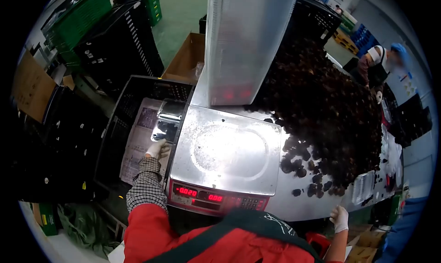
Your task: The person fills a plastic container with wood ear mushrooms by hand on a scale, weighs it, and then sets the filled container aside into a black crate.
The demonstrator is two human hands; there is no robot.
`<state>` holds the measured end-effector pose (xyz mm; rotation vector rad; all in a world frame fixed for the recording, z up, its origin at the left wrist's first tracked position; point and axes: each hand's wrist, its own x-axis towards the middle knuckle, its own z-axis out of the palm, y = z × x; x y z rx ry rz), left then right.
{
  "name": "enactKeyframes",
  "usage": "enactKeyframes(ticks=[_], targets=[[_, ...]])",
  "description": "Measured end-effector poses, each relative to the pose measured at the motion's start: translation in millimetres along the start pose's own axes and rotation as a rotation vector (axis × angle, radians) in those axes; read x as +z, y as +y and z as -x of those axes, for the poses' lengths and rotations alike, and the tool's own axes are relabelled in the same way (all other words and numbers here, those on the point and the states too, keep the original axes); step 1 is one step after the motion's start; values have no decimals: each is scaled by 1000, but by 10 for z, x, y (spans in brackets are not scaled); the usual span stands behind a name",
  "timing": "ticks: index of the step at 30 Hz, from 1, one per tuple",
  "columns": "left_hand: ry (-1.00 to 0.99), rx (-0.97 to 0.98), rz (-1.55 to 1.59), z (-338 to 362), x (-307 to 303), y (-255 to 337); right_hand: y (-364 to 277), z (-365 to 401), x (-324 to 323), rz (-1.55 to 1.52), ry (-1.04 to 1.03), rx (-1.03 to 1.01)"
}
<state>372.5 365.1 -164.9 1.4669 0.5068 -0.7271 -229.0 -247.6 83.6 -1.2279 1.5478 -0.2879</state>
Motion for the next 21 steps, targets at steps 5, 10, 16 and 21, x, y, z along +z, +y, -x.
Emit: enactKeyframes(ticks=[5, 10, 16, 21], targets=[[93, 455, -195, 321, 199, 1037, 193, -96, 145, 107, -7, -52], [90, 1296, -358, 1817, 1418, 2526, 160, -101, 466, 225, -126, -149], [454, 2406, -727, 3340, 2834, 3674, 265, 20, 501, 258, -113, -188], [140, 2383, -753, 3925, 3632, 3681, 882, -3, 139, 439, 234, -690]])
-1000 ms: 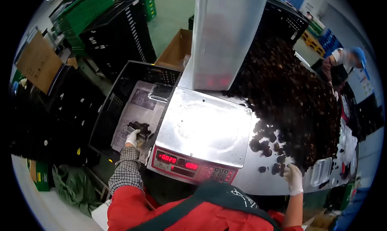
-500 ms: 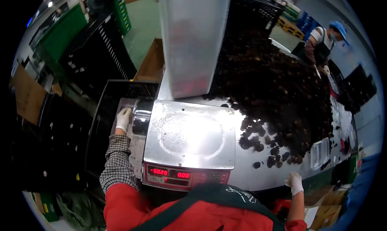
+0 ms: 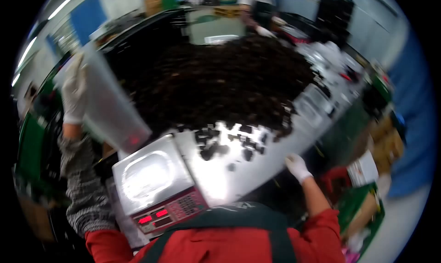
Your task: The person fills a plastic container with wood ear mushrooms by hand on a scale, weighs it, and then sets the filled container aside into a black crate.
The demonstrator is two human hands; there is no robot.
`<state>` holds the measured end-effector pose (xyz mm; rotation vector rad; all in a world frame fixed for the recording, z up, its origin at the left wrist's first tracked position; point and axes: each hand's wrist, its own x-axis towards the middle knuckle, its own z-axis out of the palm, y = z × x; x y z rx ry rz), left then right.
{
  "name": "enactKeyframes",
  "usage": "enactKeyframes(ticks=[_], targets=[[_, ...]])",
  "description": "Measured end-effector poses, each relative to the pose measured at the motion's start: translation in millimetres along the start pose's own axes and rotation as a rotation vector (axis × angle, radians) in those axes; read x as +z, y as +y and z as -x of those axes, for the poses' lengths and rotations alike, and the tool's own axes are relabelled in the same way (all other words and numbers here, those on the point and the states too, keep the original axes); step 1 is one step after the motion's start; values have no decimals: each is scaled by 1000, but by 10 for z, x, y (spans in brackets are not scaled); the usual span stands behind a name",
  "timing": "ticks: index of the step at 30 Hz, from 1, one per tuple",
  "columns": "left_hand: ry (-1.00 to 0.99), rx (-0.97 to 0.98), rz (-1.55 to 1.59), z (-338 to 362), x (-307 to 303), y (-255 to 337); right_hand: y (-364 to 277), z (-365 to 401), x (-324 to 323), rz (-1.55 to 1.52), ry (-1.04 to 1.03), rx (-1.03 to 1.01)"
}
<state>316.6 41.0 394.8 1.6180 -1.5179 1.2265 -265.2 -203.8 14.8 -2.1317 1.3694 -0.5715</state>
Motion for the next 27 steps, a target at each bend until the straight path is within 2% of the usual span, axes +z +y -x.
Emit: enactKeyframes(ticks=[1, 3, 5, 7, 9, 11, 14, 16, 19, 23, 27], targets=[[-34, 10, 53, -31, 63, 273, -97, 12, -133, 94, 72, 44], [-125, -22, 265, 55, 247, 792, 93, -110, -260, 123, 228, -25], [-262, -4, 440, 195, 340, 1366, 43, -315, -460, 303, 328, -111], [-388, 13, 548, 358, 391, 1852, 95, -612, -637, 448, 342, -66], [-478, -68, 658, 628, 487, 2178, 332, -998, -679, 558, 370, -90], [-563, -190, 714, 889, 515, 2408, 530, -1316, -761, 591, 288, -38], [-660, -486, 642, 1182, 413, 2646, 739, -1696, -754, 623, 102, 51], [-654, -754, 677, 1428, 363, 2701, 776, -1856, -727, 692, 9, 120], [-564, -1131, 717, 1793, 236, 2769, 723, -2028, -848, 609, -71, 142], [-443, -1306, 779, 2042, 115, 2865, 868, -2137, -1034, 557, -108, 88], [-435, -1298, 743, 1957, 161, 2989, 923, -2173, -1137, 514, -88, 21]])
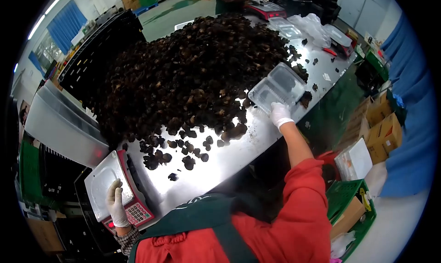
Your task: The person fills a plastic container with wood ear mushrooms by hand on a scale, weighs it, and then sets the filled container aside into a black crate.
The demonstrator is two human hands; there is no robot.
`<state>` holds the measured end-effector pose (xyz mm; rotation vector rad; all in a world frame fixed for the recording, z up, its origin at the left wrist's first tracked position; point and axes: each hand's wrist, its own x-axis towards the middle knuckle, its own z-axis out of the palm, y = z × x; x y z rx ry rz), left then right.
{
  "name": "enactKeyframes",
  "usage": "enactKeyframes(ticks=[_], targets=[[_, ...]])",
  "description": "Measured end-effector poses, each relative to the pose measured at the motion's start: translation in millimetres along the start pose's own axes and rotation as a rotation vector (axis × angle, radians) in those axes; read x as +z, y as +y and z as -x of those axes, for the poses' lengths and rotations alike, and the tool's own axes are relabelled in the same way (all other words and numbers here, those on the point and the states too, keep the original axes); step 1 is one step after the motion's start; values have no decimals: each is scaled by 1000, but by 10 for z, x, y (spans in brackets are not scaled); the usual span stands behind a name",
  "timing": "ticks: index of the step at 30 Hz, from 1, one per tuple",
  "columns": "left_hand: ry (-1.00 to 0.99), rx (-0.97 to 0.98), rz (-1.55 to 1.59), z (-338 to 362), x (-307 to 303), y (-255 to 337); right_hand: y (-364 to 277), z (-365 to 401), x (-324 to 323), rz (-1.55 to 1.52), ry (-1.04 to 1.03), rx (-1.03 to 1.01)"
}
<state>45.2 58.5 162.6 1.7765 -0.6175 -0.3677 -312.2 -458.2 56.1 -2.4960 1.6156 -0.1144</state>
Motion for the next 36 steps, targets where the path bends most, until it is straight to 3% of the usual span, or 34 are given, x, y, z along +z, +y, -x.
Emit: enactKeyframes(ticks=[6, 8, 10, 11, 13, 14, 15, 16, 18, 20, 22, 23, 24, 27, 28, 30, 34, 36], targets=[[-2, 116, -120, 26, 104, 147, -539, 56, -623, 55, 186, -146], [50, 226, -254, 30, 136, 211, -1028, 202, -830, -11, 520, -483], [31, 425, -362, 24, 244, 338, -1848, 467, -932, 16, 547, -689], [21, 544, -460, 19, 323, 452, -2234, 613, -904, -62, 477, -872], [17, 815, -736, -6, 429, 687, -2987, 1123, -736, -220, 537, -1095], [3, 832, -903, 35, 428, 763, -3364, 1376, -653, -285, 561, -1209], [-13, 810, -1059, 62, 355, 728, -3698, 1636, -453, -625, 487, -1190], [-28, 784, -1216, 85, 235, 666, -3960, 1875, -400, -412, 458, -1338], [12, 697, -1274, 88, -258, 392, -4212, 2142, -279, -523, 361, -1421], [139, 623, -1293, 178, -648, 116, -4085, 2326, -287, -679, 407, -1418], [235, 528, -1298, 256, -869, -217, -3836, 2231, -30, -761, 183, -1442], [285, 477, -1297, 295, -928, -387, -3673, 2118, 229, -737, -87, -1326], [310, 415, -1292, 313, -952, -545, -3414, 2038, 507, -638, 101, -1216], [302, 223, -1255, 323, -870, -820, -2796, 1879, 806, -325, 33, -994], [407, 383, -1302, 311, -690, -715, -2728, 1824, 795, -360, 139, -980], [407, 497, -1075, 271, -272, -333, -2672, 1695, 848, -305, 193, -929], [-83, 630, -679, 181, 564, -273, -2509, 1393, 951, -326, 254, -838], [-166, 569, -694, 116, 965, -521, -2417, 1342, 847, -327, 308, -757]])
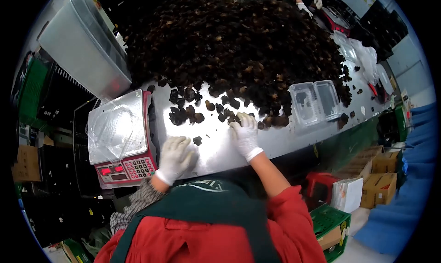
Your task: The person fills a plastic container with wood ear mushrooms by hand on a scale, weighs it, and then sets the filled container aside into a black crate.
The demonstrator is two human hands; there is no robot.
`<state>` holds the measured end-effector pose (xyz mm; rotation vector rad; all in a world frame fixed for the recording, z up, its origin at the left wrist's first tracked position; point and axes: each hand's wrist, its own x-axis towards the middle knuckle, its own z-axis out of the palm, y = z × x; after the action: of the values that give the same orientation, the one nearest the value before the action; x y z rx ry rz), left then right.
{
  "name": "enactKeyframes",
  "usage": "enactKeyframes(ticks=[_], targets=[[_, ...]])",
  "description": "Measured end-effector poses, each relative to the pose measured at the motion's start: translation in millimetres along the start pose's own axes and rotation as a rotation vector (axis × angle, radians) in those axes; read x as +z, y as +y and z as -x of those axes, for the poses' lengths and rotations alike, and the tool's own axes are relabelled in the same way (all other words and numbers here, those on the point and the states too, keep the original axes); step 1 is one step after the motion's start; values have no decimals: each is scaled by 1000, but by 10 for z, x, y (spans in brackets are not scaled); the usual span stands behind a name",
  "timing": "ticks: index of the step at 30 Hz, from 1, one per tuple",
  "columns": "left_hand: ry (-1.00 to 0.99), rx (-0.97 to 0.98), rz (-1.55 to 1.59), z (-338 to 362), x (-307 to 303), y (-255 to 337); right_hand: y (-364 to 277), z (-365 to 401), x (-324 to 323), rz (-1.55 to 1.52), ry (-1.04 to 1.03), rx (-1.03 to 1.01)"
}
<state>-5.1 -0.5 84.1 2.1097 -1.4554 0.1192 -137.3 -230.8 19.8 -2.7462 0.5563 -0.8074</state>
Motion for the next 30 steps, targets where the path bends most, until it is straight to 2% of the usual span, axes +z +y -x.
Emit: enactKeyframes(ticks=[2, 3, 6, 7, 10, 13, 16, 18, 20, 22, 23, 26, 28, 30], targets=[[-150, -120, 8, -27, 391, -114, -4, -55, -95, -10, -4, -28], [-160, -121, -40, 7, 603, -250, 11, -82, -97, -63, -34, -61], [-176, -212, 19, -21, 733, -409, -202, -117, -5, -117, -115, -208], [3, -178, 36, -13, 765, -438, -341, -164, 51, -100, -169, -237], [205, -301, 21, -178, 661, -471, -560, -243, 359, 3, -315, -293], [224, -346, -90, -360, 710, -590, -540, -213, 416, 25, -329, -340], [165, -369, -176, -601, 759, -573, -335, -44, 27, -1, -417, -359], [113, -372, -168, -651, 811, -607, -46, 306, -507, 140, -551, -167], [97, -353, -76, -615, 926, -712, 355, 644, -987, 292, -432, -8], [175, -380, 116, -526, 971, -802, 573, 844, -1261, 272, -318, 108], [201, -348, 100, -461, 977, -778, 573, 828, -1249, 198, -286, 103], [251, -285, -2, -555, 904, -589, 333, 527, -884, 21, -209, 52], [188, -340, -1, -874, 913, -553, 91, 71, -536, -94, -157, -44], [44, -494, -126, -1208, 938, -575, -82, -354, -169, -158, -135, -104]])
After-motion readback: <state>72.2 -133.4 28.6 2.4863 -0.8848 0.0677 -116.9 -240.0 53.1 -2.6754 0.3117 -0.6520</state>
